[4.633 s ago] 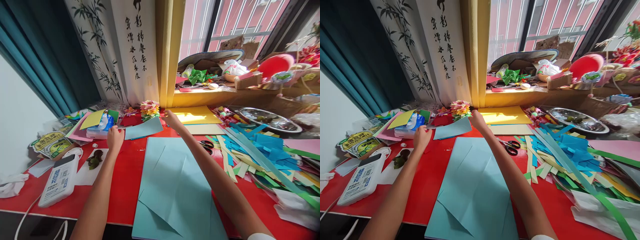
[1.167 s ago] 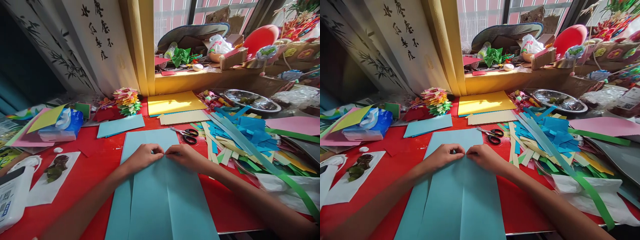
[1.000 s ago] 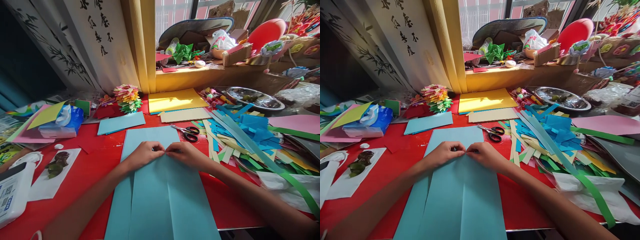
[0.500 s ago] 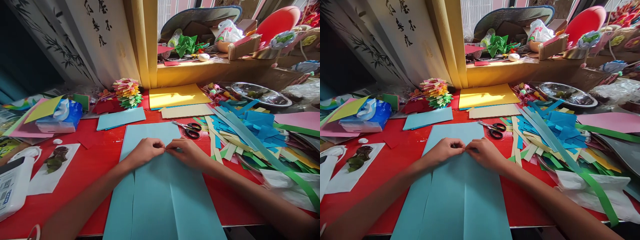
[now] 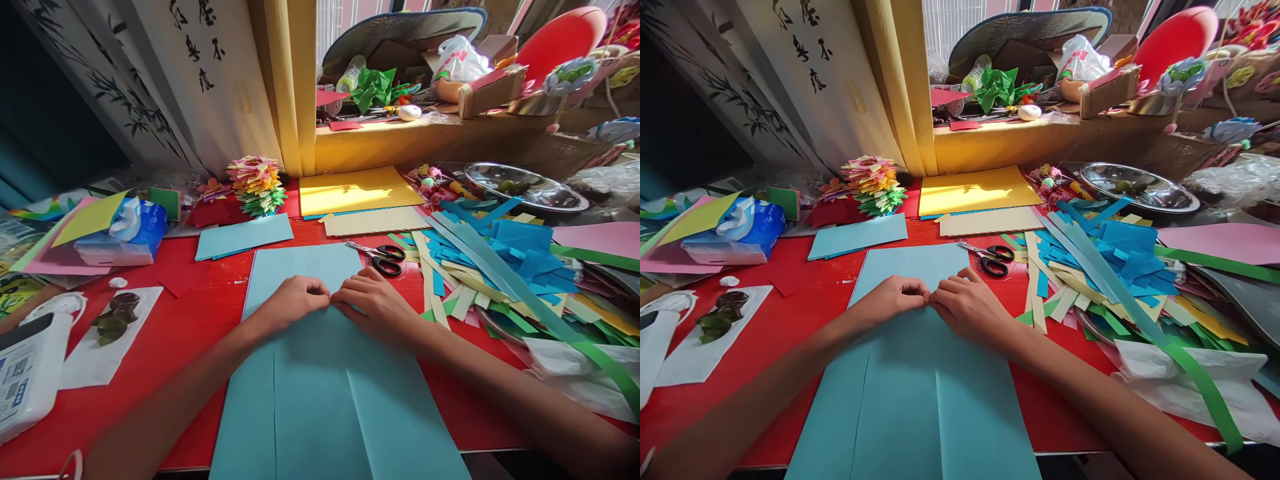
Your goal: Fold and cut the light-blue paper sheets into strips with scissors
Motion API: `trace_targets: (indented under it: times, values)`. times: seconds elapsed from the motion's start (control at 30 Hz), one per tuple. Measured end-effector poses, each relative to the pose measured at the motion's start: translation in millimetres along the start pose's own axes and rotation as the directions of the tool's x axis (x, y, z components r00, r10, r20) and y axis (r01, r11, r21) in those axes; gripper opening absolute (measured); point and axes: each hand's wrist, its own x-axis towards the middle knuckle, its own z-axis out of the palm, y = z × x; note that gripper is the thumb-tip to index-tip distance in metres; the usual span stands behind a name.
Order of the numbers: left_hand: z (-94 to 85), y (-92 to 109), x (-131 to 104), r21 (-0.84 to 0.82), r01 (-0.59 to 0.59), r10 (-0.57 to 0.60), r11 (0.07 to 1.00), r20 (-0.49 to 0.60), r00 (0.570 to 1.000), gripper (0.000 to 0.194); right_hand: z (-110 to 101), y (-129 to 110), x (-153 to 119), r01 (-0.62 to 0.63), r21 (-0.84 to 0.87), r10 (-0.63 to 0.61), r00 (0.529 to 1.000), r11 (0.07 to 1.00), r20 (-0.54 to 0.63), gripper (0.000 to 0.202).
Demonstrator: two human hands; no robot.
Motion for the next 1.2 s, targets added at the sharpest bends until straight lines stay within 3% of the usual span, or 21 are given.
trace_targets:
  times: [0.1,0.2,0.27,0.33,0.43,0.53,0.73,1.2]
  values:
    - [-4.5,-2.9,0.7,0.043,-0.023,0.022,0.999,0.017,1.0,0.018,-0.9,2.2,0.3,-0.045,-0.062,0.045,0.999,0.997,0.004,0.03]
    - [-10.1,-7.2,2.5,0.125,-0.028,0.037,0.992,-0.067,0.997,0.022,-2.5,5.6,0.0,-0.167,-0.062,0.162,0.984,0.984,-0.073,0.023]
    - [-12.9,-10.4,4.7,0.18,-0.042,0.069,0.983,-0.143,0.987,0.024,-2.9,6.9,-0.5,-0.165,-0.043,0.161,0.983,0.985,-0.091,0.029]
    - [-15.2,-13.6,7.4,0.218,-0.072,0.109,0.973,-0.164,0.98,0.026,-1.4,7.9,-1.1,-0.117,-0.035,0.116,0.993,0.993,-0.027,0.036]
    - [-20.3,-19.1,11.0,0.256,-0.063,0.102,0.965,-0.14,0.985,0.027,5.2,10.4,-2.0,-0.102,-0.047,0.106,0.99,0.994,0.096,0.045]
    - [-28.9,-25.4,13.3,0.279,0.038,0.0,0.959,-0.133,0.991,0.024,12.6,13.4,-2.6,-0.137,-0.057,0.144,0.978,0.989,0.151,0.049]
    - [-40.4,-30.0,13.7,0.346,0.108,-0.075,0.932,-0.108,0.991,0.017,16.5,12.1,-2.5,-0.187,-0.107,0.205,0.961,0.977,0.188,0.05]
    - [-37.0,-21.0,7.0,0.436,0.13,-0.119,0.891,-0.054,0.991,0.017,17.6,8.1,-2.2,-0.199,-0.175,0.232,0.952,0.964,0.201,0.049]
